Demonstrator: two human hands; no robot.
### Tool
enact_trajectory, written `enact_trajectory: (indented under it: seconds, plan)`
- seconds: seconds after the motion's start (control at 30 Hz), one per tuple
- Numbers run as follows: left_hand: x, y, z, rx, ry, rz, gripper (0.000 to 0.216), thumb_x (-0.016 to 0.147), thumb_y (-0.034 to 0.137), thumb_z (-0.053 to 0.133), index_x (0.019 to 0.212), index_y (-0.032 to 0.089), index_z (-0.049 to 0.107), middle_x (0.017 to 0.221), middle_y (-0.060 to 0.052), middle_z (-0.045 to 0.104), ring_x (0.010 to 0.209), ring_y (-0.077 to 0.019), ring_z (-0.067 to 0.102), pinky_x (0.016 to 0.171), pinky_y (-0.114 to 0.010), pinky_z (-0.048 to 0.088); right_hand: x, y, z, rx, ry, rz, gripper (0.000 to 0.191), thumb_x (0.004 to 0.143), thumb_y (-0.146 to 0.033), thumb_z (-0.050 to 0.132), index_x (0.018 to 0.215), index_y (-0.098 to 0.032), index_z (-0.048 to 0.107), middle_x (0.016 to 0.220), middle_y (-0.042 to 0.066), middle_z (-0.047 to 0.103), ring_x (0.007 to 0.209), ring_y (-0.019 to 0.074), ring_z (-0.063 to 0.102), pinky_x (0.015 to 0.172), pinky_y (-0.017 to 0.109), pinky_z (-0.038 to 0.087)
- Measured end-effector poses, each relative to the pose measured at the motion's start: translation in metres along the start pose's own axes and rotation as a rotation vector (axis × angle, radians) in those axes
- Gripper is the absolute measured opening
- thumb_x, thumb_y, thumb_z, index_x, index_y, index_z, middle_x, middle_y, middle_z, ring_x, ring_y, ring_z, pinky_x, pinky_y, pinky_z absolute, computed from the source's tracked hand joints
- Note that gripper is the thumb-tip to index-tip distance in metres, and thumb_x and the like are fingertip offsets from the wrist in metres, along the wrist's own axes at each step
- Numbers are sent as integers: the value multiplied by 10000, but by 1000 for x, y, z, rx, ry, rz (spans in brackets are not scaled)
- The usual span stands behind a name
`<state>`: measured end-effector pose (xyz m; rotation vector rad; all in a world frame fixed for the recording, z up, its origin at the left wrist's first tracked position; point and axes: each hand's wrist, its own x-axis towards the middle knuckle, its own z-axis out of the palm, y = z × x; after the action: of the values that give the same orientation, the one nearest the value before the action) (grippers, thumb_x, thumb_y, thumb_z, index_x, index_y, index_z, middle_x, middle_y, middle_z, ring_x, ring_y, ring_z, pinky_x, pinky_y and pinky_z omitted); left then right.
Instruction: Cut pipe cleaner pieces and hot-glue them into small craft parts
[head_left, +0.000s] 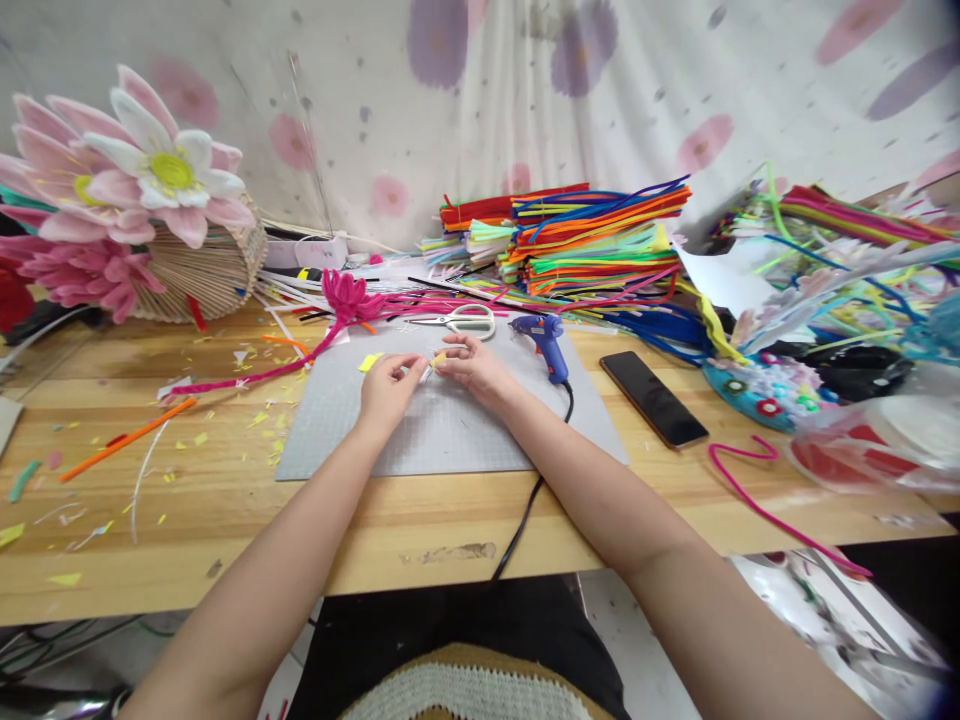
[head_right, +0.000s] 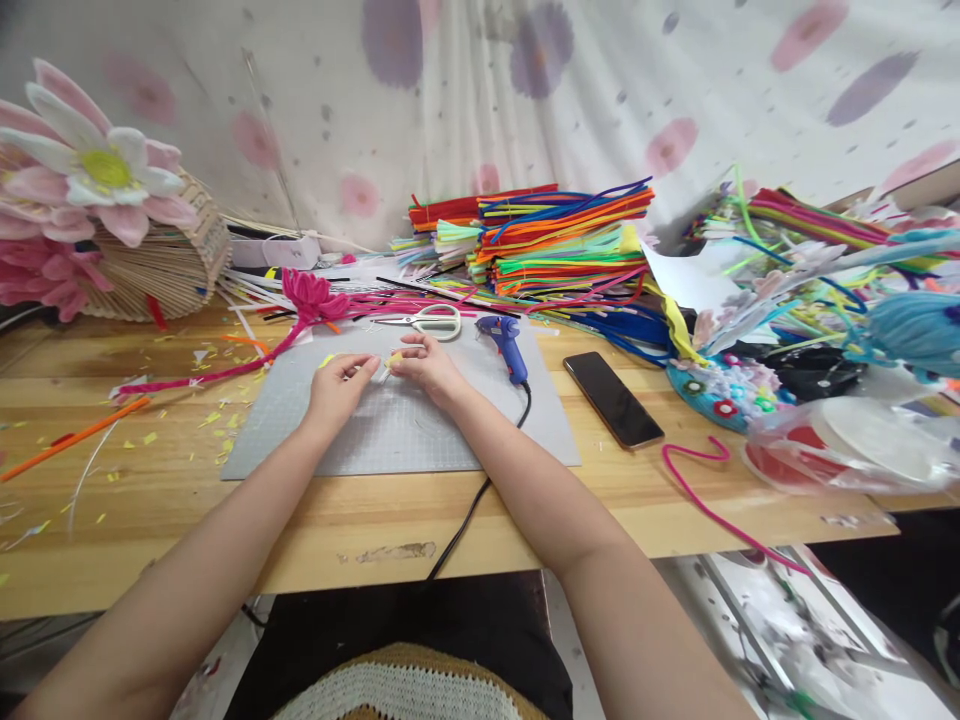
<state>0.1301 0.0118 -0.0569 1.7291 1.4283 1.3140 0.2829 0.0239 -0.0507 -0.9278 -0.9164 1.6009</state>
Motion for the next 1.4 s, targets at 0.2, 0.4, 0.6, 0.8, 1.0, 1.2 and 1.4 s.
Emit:
enact_trajectory:
  seconds: [0.2,0.4,0.6,0.8,1.0,1.2,1.4]
  plan:
    - [1,2,4,-64,-11,-36,167,705,300,611,743,171,709,770,-39,665,723,-131,564,642,-231,415,0,3,4,-38,-40,-19,532,495,-82,710,939,-197,441,760,-45,575,643,87,602,684,275,519]
    - [1,0,3,-140,44,-160,192,674,334,630,724,159,694,720,-24,644,640,-117,545,570,-226,407,0,3,4,-57,-51,-27,525,512,-132,714,946,-204,429,773,-45,562,637,93,605,676,285,520]
    - [1,0,5,-176,14,-213,212,649,351,639,715,159,702,711,-27,637,569,-98,501,492,-212,362,1,5,7,-170,-20,-84,533,505,-122,706,956,-206,435,768,-47,542,624,91,587,649,290,515]
    - [0,10,2,-350,-39,-344,273,598,392,664,706,143,696,651,-17,598,513,-81,431,425,-201,322,1,6,7,-171,-17,-90,540,510,-142,707,962,-209,419,764,-50,547,604,89,581,639,289,504]
    - [0,15,-3,-555,-106,-437,298,546,370,686,725,131,692,716,-29,609,545,-79,439,412,-194,336,0,1,4,-35,-32,-18,550,499,-122,715,954,-211,418,758,-52,560,652,88,589,653,255,498]
    - [-1,14,0,-482,-129,-383,328,521,371,714,738,127,693,677,-16,611,487,-62,421,395,-200,346,0,-2,2,70,-80,100,523,512,-56,702,937,-201,435,712,-41,579,645,103,603,632,251,513]
    - [-2,15,0,-475,-146,-376,366,519,399,725,759,123,696,671,-25,617,489,-62,431,386,-191,350,-2,-3,2,85,-92,149,484,537,-44,679,933,-192,444,702,-36,597,638,101,605,614,242,509]
